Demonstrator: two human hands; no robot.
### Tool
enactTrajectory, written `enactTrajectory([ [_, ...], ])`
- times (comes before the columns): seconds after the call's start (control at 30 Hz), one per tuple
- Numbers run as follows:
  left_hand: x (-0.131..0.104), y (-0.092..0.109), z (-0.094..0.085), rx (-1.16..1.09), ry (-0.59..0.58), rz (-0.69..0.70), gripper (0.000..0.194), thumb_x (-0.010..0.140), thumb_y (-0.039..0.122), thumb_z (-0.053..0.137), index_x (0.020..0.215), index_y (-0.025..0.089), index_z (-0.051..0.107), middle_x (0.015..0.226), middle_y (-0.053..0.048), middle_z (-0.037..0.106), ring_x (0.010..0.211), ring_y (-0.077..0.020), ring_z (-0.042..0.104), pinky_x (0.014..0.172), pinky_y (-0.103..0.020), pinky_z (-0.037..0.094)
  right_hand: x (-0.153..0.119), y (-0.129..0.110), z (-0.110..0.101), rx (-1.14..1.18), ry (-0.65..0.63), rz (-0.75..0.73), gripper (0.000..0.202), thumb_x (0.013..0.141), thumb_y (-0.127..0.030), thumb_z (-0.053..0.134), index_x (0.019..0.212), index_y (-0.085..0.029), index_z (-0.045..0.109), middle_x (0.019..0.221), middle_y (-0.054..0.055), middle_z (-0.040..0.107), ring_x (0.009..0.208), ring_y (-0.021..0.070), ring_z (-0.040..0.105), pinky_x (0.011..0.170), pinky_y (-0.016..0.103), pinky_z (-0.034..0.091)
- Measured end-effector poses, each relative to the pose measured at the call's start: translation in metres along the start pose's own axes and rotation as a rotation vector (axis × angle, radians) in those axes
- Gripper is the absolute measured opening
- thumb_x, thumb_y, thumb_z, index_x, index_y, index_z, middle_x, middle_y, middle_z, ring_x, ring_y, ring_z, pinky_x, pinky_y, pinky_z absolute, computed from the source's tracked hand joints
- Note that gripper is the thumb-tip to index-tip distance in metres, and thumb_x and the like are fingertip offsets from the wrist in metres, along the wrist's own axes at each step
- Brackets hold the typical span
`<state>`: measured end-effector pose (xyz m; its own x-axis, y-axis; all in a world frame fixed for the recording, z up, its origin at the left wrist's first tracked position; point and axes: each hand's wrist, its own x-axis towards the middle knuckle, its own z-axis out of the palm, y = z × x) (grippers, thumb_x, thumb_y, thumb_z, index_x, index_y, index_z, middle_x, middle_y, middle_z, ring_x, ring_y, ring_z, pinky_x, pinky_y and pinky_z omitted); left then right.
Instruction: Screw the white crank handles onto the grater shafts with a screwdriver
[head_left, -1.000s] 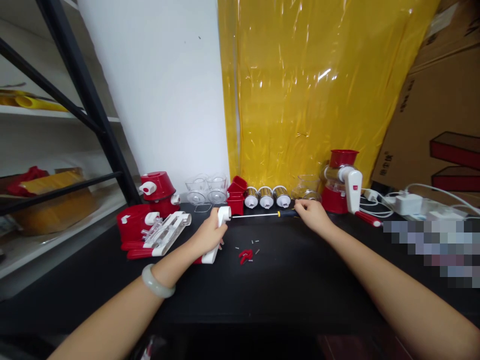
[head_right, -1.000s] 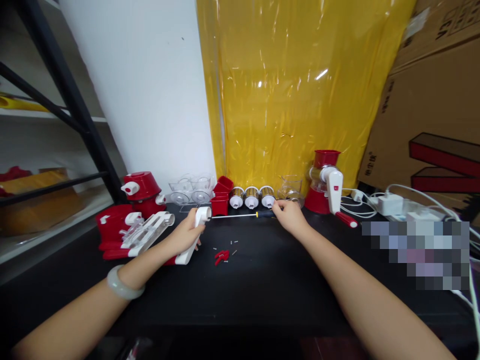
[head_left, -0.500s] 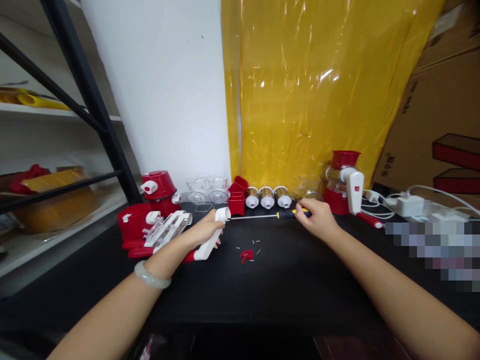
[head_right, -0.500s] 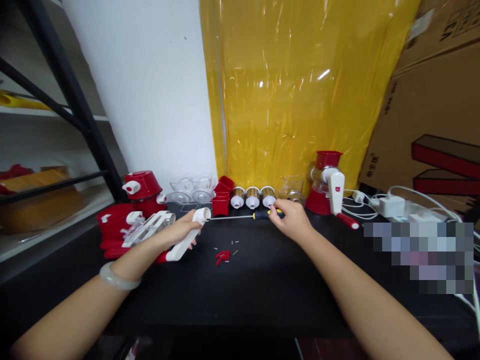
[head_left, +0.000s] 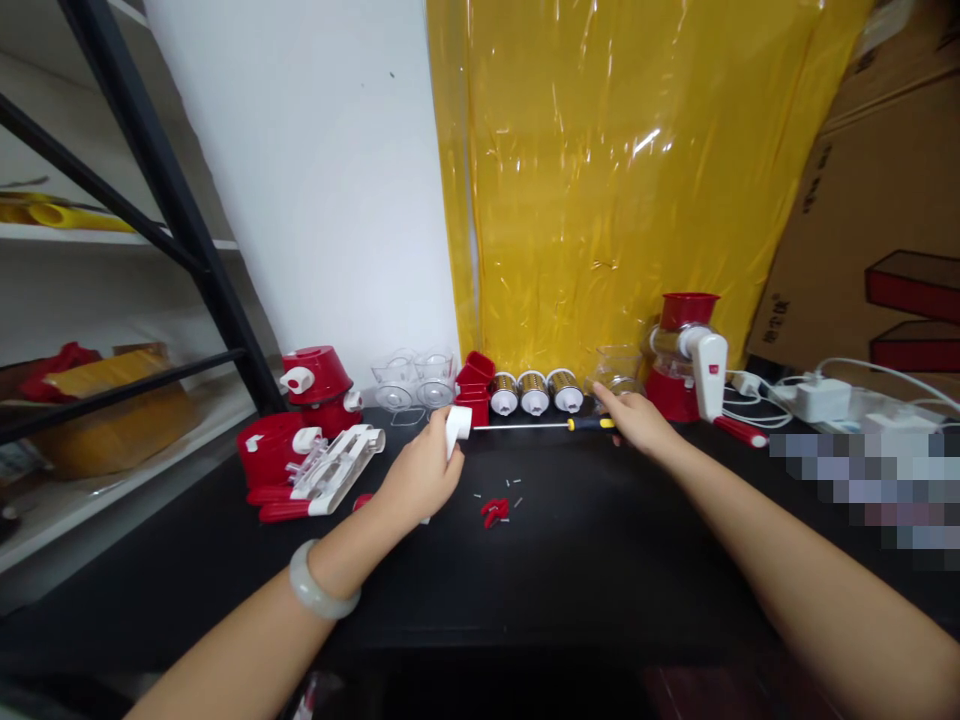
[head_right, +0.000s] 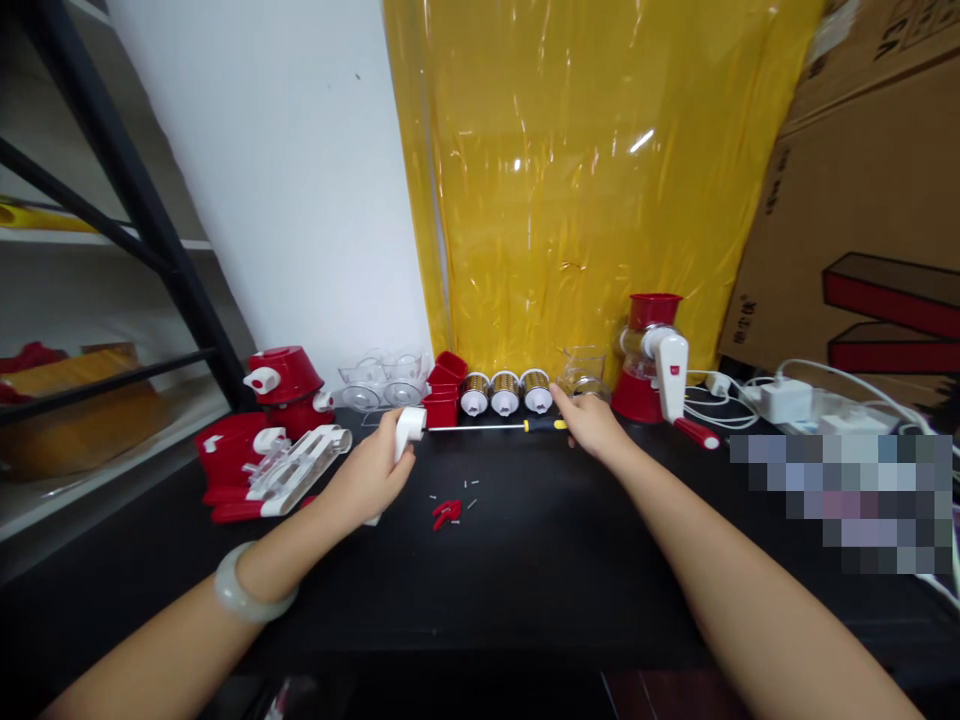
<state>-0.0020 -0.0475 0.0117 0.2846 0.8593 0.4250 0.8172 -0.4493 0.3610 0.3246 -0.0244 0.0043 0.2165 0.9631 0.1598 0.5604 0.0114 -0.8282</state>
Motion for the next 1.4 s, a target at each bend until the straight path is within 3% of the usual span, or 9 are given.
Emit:
enactTrajectory([
  [0.1, 0.000, -0.002, 0.001, 0.057, -0.009, 0.004, 0.045, 0.089, 0.027, 0.040, 0.132, 0.013, 0.035, 0.099, -0.017, 0.067, 0.092, -0.0355, 0.067, 0.078, -0.044, 0.049, -0.003, -0.001, 0.001, -0.138, 0.076, -0.104, 0.058, 0.085, -0.062, 0.040, 0.044, -0.021, 0.049, 0.038, 0.004, 0.049, 0.046, 0.0187, 0.052, 0.054, 0.029, 0.037],
  [0.33, 0.005, -0.009, -0.002, -0.209, -0.192, -0.157, 0.036, 0.087, 0.024, 0.042, 0.122, 0.016, 0.035, 0.072, -0.003, 0.062, 0.052, -0.0207, 0.063, 0.055, -0.031, 0.050, -0.003, 0.005, 0.015, -0.214, 0.184, -0.320, 0.040, 0.083, -0.040, 0.040, 0.048, -0.021, 0.046, 0.049, 0.002, 0.053, 0.056, 0.0183, 0.054, 0.056, 0.027, 0.034],
  [0.5, 0.009, -0.013, -0.001, -0.402, -0.256, -0.337, 0.031, 0.083, 0.021, 0.045, 0.112, 0.018, 0.036, 0.067, 0.001, 0.054, 0.051, -0.0206, 0.062, 0.044, -0.029, 0.049, -0.004, 0.008, 0.021, -0.231, 0.243, -0.438, 0.037, 0.084, -0.038, 0.041, 0.053, -0.020, 0.050, 0.053, 0.002, 0.056, 0.053, 0.0162, 0.052, 0.056, 0.027, 0.034],
  [0.67, 0.016, -0.019, -0.002, -0.583, -0.273, -0.432, 0.027, 0.081, 0.019, 0.045, 0.106, 0.021, 0.036, 0.073, 0.002, 0.051, 0.049, -0.0171, 0.058, 0.042, -0.029, 0.050, -0.011, 0.002, 0.023, -0.258, 0.333, -0.591, 0.034, 0.084, -0.035, 0.043, 0.053, -0.021, 0.046, 0.046, -0.001, 0.046, 0.045, 0.0123, 0.042, 0.052, 0.027, 0.030],
  [0.87, 0.017, -0.022, -0.005, -0.581, -0.336, -0.469, 0.024, 0.080, 0.017, 0.046, 0.101, 0.020, 0.037, 0.067, 0.004, 0.050, 0.046, -0.0159, 0.057, 0.041, -0.029, 0.050, -0.020, -0.003, 0.023, -0.250, 0.390, -0.746, 0.025, 0.081, -0.032, 0.049, 0.059, -0.020, 0.052, 0.055, 0.001, 0.056, 0.053, 0.0138, 0.051, 0.058, 0.026, 0.036],
  [0.97, 0.016, -0.023, -0.002, -0.530, -0.333, -0.436, 0.024, 0.079, 0.017, 0.047, 0.101, 0.020, 0.037, 0.061, 0.006, 0.047, 0.044, -0.0163, 0.056, 0.040, -0.028, 0.049, -0.017, -0.001, 0.024, -0.136, 0.349, -0.657, 0.021, 0.079, -0.034, 0.053, 0.064, -0.020, 0.056, 0.060, 0.002, 0.061, 0.059, 0.0153, 0.056, 0.063, 0.027, 0.040],
  [1.13, 0.013, -0.022, 0.004, -0.465, -0.221, -0.314, 0.031, 0.082, 0.020, 0.049, 0.111, 0.019, 0.038, 0.061, 0.004, 0.053, 0.047, -0.0181, 0.061, 0.041, -0.026, 0.048, 0.003, 0.010, 0.026, 0.271, 0.096, -0.202, 0.031, 0.074, -0.049, 0.054, 0.066, -0.020, 0.058, 0.061, 0.001, 0.058, 0.057, 0.0153, 0.052, 0.048, 0.024, 0.037],
  [1.23, 0.011, -0.020, 0.004, -0.407, -0.145, -0.213, 0.038, 0.085, 0.022, 0.047, 0.121, 0.018, 0.037, 0.062, 0.003, 0.056, 0.046, -0.0180, 0.061, 0.044, -0.026, 0.048, 0.010, 0.016, 0.028, 0.451, -0.006, -0.029, 0.034, 0.076, -0.052, 0.054, 0.066, -0.019, 0.057, 0.059, 0.001, 0.054, 0.053, 0.0133, 0.049, 0.043, 0.022, 0.032],
  [1.4, 0.009, -0.016, 0.001, -0.281, -0.038, -0.112, 0.041, 0.087, 0.026, 0.045, 0.126, 0.016, 0.035, 0.064, 0.001, 0.060, 0.047, -0.0187, 0.063, 0.051, -0.028, 0.049, 0.003, 0.010, 0.028, 0.268, -0.107, 0.075, 0.042, 0.086, -0.056, 0.041, 0.070, -0.020, 0.055, 0.051, 0.003, 0.058, 0.042, 0.0141, 0.049, 0.043, 0.024, 0.034],
])
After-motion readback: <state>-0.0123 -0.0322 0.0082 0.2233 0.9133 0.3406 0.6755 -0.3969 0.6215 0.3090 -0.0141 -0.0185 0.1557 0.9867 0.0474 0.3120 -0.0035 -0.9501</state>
